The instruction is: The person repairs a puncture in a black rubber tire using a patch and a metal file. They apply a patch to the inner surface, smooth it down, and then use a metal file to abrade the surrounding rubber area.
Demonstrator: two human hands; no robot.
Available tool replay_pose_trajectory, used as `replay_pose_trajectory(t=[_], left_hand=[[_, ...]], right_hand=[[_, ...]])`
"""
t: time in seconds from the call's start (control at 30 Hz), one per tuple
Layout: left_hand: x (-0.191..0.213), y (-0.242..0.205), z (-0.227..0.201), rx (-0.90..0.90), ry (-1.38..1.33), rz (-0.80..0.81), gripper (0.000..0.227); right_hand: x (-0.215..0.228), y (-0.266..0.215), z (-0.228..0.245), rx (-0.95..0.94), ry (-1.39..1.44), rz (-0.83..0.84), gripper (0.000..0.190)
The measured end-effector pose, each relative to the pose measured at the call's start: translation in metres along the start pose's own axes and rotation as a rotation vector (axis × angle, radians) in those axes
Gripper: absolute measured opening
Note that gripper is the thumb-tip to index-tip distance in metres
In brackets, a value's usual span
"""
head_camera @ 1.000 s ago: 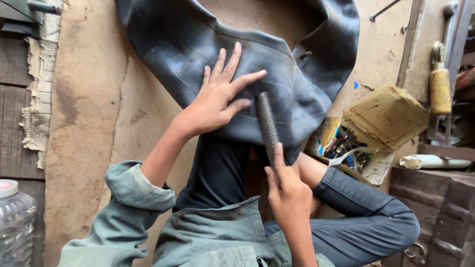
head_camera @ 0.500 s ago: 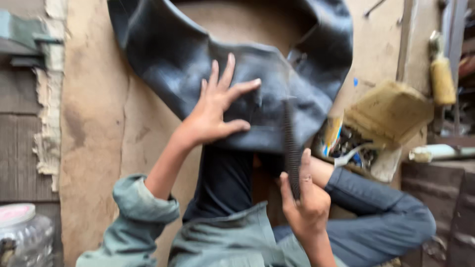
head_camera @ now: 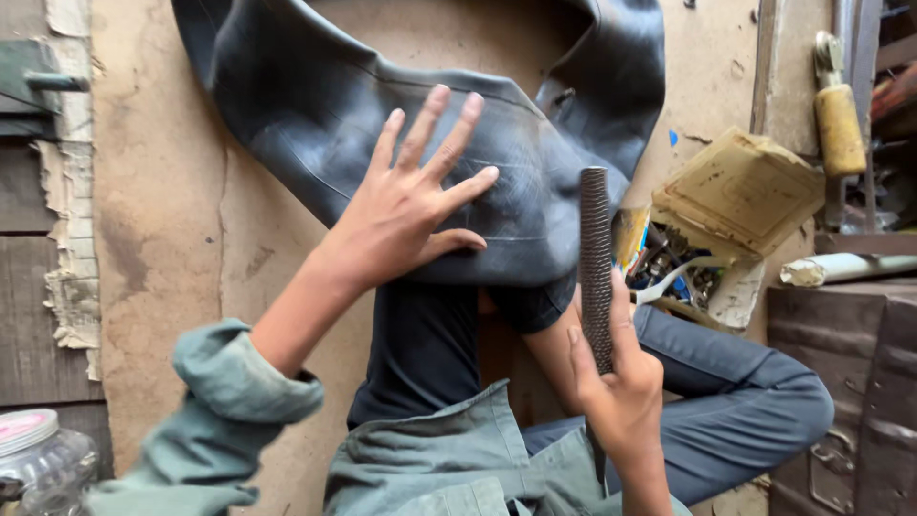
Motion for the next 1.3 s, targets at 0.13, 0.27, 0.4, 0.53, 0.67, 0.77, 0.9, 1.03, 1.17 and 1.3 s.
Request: replay_pose_trajectory(t=[0.13, 0.27, 0.4, 0.53, 0.67, 0.77, 0.9, 1.03, 1.17, 1.3], left_hand=[[0.008, 0.004, -0.005, -0.091, 0.086, 0.011, 0.064], [0.009, -0.003, -0.026, -0.109, 0.267, 0.045, 0.066], [0.000, -0.027, -0.072, -0.072, 0.338, 0.063, 0.076], [-0.004, -0.040, -0.095, -0.008, 0.164, -0.034, 0.057], [0.004, -0.024, -0.073, 0.089, 0.237, -0.168, 0.061], [0.003, -0.010, -0.049, 0.122, 0.283, -0.195, 0.066], [-0.007, -0.011, -0.039, 0.083, 0.391, -0.181, 0.059], [-0.016, -0.021, -0.035, 0.063, 0.421, -0.176, 0.058], [-0.019, -0.022, -0.033, 0.126, 0.356, -0.210, 0.061], [-0.025, -0.024, -0.035, 0.229, 0.260, -0.272, 0.067]], right_hand=[[0.003, -0.010, -0.034, -0.251, 0.034, 0.017, 0.074], [0.004, -0.029, -0.056, -0.374, 0.080, 0.005, 0.075], [0.002, -0.041, -0.070, -0.397, 0.078, 0.020, 0.073], [0.002, -0.055, -0.076, -0.307, 0.042, 0.064, 0.068], [-0.001, -0.071, -0.086, -0.353, 0.055, 0.096, 0.067], [-0.002, -0.078, -0.083, -0.295, 0.152, 0.067, 0.059], [-0.001, -0.079, -0.069, -0.138, 0.237, 0.025, 0.054], [-0.008, -0.066, -0.070, -0.269, 0.386, -0.003, 0.058], [0.011, -0.037, -0.048, -0.170, 0.386, -0.149, 0.032], [0.033, 0.017, -0.041, -0.104, 1.497, -0.308, 0.018]])
Point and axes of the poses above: each hand's wrist, its own y-axis towards the middle knuckle, its own x-axis out of the back of the hand, z = x × y, the point moved 7 cm from there along y, towards the middle knuckle, and after that the axes turned 1 degree about -x, right-handed, at the moved point
